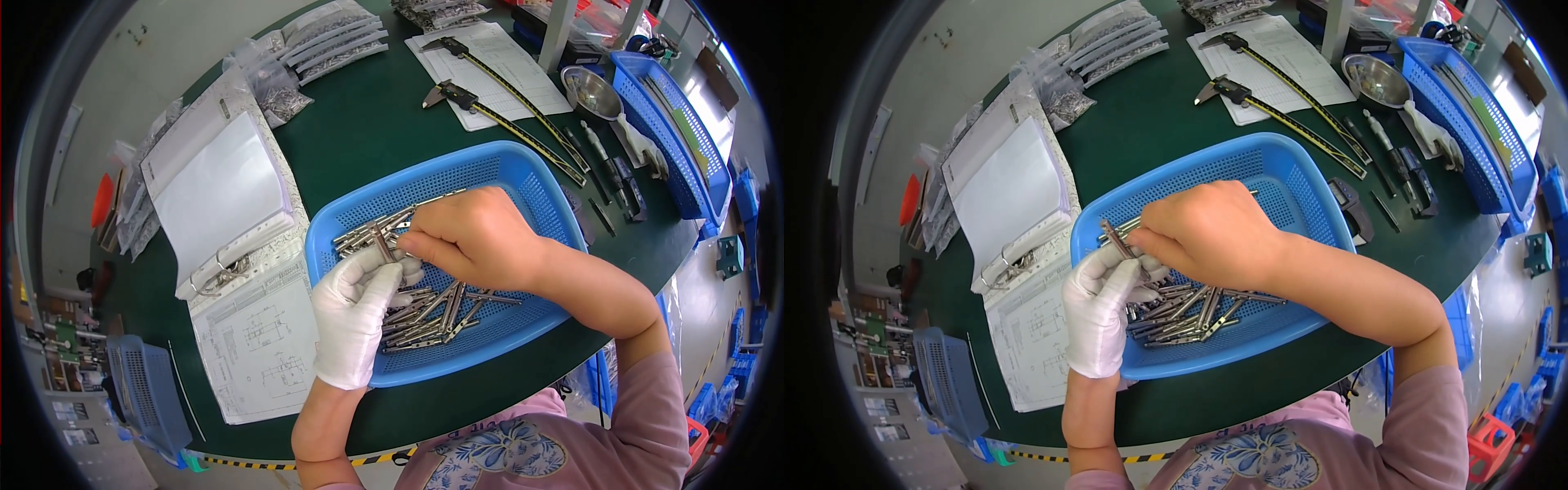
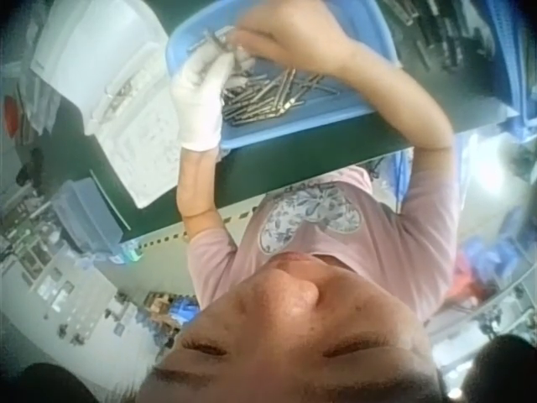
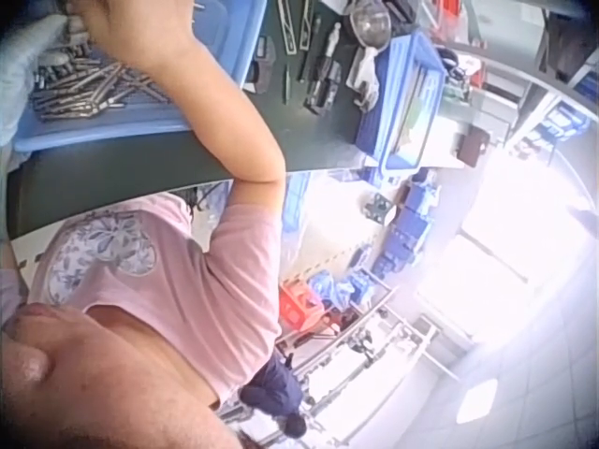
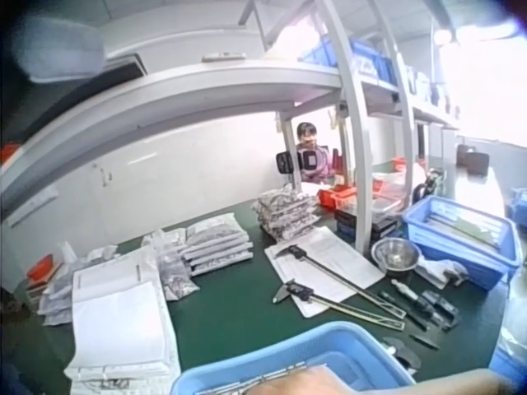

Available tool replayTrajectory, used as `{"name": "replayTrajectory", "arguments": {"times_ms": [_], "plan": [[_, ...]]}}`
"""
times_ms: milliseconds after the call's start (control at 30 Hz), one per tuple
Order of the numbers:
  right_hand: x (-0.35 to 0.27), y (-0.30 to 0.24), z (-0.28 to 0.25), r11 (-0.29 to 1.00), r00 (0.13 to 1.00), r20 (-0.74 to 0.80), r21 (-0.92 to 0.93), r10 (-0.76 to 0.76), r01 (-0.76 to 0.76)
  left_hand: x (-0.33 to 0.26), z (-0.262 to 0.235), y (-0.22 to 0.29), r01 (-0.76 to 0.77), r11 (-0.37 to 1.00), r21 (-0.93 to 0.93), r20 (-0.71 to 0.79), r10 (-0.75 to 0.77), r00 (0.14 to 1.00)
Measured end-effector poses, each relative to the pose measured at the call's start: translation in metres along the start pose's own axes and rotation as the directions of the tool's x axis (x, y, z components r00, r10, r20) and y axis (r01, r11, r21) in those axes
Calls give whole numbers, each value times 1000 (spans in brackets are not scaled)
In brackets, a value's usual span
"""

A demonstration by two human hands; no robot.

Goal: Inspecting and sorting small metal rods from a basket at a factory workbench.

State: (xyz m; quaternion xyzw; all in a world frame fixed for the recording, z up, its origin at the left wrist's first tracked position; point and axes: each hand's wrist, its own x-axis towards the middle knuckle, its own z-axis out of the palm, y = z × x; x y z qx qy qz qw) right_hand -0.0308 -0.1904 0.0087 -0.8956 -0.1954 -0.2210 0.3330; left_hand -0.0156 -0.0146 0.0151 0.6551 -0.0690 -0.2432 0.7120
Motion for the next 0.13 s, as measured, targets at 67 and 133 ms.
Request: {"name": "replayTrajectory", "arguments": {"times_ms": [67, 133], "plan": [[2, -4, -2, 999, 999, 34, -11, 40, -40, 0, -2, 0, -3, 1000, -17, 3, 3, 1000], [8, -18, -14, 968, 963, 164, 93, 214, -231, 0, -4, -1, -14, 999, -45, 1, 14, 1000]]}}
